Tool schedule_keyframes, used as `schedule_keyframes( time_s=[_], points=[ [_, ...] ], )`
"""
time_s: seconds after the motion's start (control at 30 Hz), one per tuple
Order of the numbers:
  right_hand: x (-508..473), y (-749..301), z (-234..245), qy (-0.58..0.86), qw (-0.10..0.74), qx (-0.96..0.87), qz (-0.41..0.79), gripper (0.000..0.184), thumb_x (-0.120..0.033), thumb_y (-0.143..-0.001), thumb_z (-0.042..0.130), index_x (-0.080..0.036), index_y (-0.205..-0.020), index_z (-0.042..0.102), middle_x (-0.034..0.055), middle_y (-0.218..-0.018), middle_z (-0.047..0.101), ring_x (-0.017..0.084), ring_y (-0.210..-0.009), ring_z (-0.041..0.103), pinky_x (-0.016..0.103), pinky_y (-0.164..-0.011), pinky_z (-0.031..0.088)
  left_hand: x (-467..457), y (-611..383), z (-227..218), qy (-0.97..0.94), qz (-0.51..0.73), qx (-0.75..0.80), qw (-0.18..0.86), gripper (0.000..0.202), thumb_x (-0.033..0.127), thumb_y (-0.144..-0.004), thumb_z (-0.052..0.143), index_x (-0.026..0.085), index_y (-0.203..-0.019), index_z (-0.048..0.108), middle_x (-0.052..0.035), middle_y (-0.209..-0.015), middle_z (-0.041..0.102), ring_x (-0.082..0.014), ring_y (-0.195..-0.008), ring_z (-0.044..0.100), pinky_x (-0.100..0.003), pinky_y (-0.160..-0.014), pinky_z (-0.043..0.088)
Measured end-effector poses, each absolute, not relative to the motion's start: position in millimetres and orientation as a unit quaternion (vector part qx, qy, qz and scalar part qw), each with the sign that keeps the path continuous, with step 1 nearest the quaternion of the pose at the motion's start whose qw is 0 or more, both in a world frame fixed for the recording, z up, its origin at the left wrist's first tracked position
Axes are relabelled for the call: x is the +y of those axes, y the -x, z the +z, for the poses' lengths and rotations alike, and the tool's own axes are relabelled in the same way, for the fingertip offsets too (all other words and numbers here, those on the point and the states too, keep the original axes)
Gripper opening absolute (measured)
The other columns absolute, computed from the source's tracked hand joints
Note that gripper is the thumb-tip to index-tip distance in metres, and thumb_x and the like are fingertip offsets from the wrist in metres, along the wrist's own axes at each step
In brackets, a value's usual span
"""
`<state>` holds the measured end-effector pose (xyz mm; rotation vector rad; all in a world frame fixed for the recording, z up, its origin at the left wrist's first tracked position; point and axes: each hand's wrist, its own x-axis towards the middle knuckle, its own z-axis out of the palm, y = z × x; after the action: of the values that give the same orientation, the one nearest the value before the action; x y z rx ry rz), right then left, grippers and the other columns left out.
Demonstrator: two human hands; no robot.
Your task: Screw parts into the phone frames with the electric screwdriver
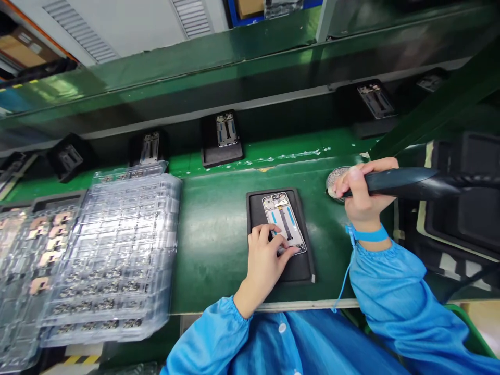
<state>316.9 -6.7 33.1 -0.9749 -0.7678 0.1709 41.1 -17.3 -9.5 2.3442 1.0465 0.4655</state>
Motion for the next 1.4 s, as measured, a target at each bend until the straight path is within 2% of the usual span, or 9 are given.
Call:
schedule_keyframes(
  time_s=[0.17,0.27,0.37,0.5,0.63,0.77,1.13,1.3,1.4],
  points=[
    [-6.1,-331.8,40.1,0.433,0.835,-0.337,0.038,0.047,-0.048,-0.098,0.102,-0.030,-0.100,0.059,-0.0125,-0.063,0.056,0.012,-0.041,0.051,0.026,-0.044,0.054,-14.4,-45.4,-7.1,-0.882,0.138,0.386,0.235,0.038,0.045,-0.101,0.109,0.023,-0.088,0.082,-0.0105,-0.129,0.082,-0.0352,-0.126,0.067,-0.048,-0.098,0.055],
    [-3.9,-336.2,37.4,0.433,0.836,-0.337,0.029,0.045,-0.046,-0.096,0.101,-0.029,-0.099,0.059,-0.0131,-0.060,0.054,0.012,-0.041,0.048,0.025,-0.043,0.050,-16.6,-44.7,-5.3,-0.887,0.139,0.367,0.242,0.031,0.049,-0.102,0.108,0.025,-0.102,0.089,-0.0110,-0.129,0.083,-0.0368,-0.129,0.066,-0.050,-0.101,0.056],
    [-3.3,-335.9,35.4,0.446,0.828,-0.340,0.023,0.043,-0.046,-0.096,0.100,-0.029,-0.097,0.060,-0.0123,-0.061,0.054,0.012,-0.042,0.047,0.025,-0.043,0.050,-26.5,-41.6,-8.8,-0.894,0.174,0.339,0.237,0.018,0.041,-0.109,0.103,0.032,-0.122,0.096,-0.0110,-0.134,0.086,-0.0377,-0.133,0.067,-0.053,-0.104,0.057],
    [-4.9,-333.7,36.3,0.457,0.819,-0.345,0.026,0.044,-0.047,-0.097,0.100,-0.029,-0.098,0.060,-0.0124,-0.061,0.054,0.012,-0.043,0.049,0.025,-0.045,0.052,-28.3,-36.0,-17.6,-0.902,0.215,0.298,0.228,0.015,0.026,-0.119,0.089,0.031,-0.128,0.098,-0.0092,-0.131,0.092,-0.0334,-0.129,0.073,-0.052,-0.106,0.058],
    [-6.0,-331.4,36.7,0.456,0.821,-0.342,0.035,0.047,-0.048,-0.097,0.102,-0.029,-0.098,0.059,-0.0129,-0.062,0.055,0.011,-0.042,0.050,0.024,-0.045,0.052,1.3,-23.5,-18.7,-0.907,0.223,0.231,0.274,0.010,0.029,-0.115,0.094,0.034,-0.121,0.101,-0.0067,-0.125,0.093,-0.0304,-0.123,0.076,-0.048,-0.103,0.059],
    [-6.2,-330.5,35.1,0.455,0.817,-0.351,0.039,0.048,-0.051,-0.099,0.102,-0.029,-0.100,0.060,-0.0126,-0.064,0.057,0.011,-0.043,0.053,0.024,-0.045,0.053,16.0,-13.4,-10.1,-0.920,0.184,0.202,0.280,0.016,0.021,-0.117,0.089,0.032,-0.124,0.100,-0.0080,-0.131,0.093,-0.0298,-0.123,0.079,-0.048,-0.104,0.062],
    [-7.7,-333.2,35.1,0.469,0.805,-0.361,0.033,0.051,-0.055,-0.100,0.103,-0.029,-0.101,0.059,-0.0132,-0.065,0.055,0.011,-0.043,0.054,0.026,-0.045,0.054,-20.2,-20.5,-6.0,-0.915,0.234,0.264,0.197,0.016,0.013,-0.118,0.081,0.024,-0.124,0.091,-0.0103,-0.127,0.091,-0.0310,-0.122,0.079,-0.048,-0.097,0.068],
    [-5.4,-332.6,34.9,0.467,0.812,-0.348,0.035,0.053,-0.057,-0.095,0.105,-0.029,-0.099,0.061,-0.0124,-0.064,0.054,0.012,-0.042,0.051,0.030,-0.042,0.054,-20.5,-24.7,1.4,-0.910,0.170,0.304,0.225,0.012,0.015,-0.120,0.079,0.023,-0.124,0.087,-0.0114,-0.134,0.088,-0.0330,-0.130,0.076,-0.051,-0.103,0.067],
    [-4.3,-332.7,34.6,0.467,0.814,-0.345,0.036,0.052,-0.058,-0.094,0.105,-0.030,-0.098,0.061,-0.0124,-0.063,0.052,0.014,-0.041,0.050,0.032,-0.041,0.054,-16.5,-26.6,8.3,-0.902,0.126,0.336,0.240,0.008,0.016,-0.115,0.087,0.022,-0.118,0.084,-0.0115,-0.132,0.086,-0.0341,-0.130,0.073,-0.053,-0.104,0.065]
  ],
)
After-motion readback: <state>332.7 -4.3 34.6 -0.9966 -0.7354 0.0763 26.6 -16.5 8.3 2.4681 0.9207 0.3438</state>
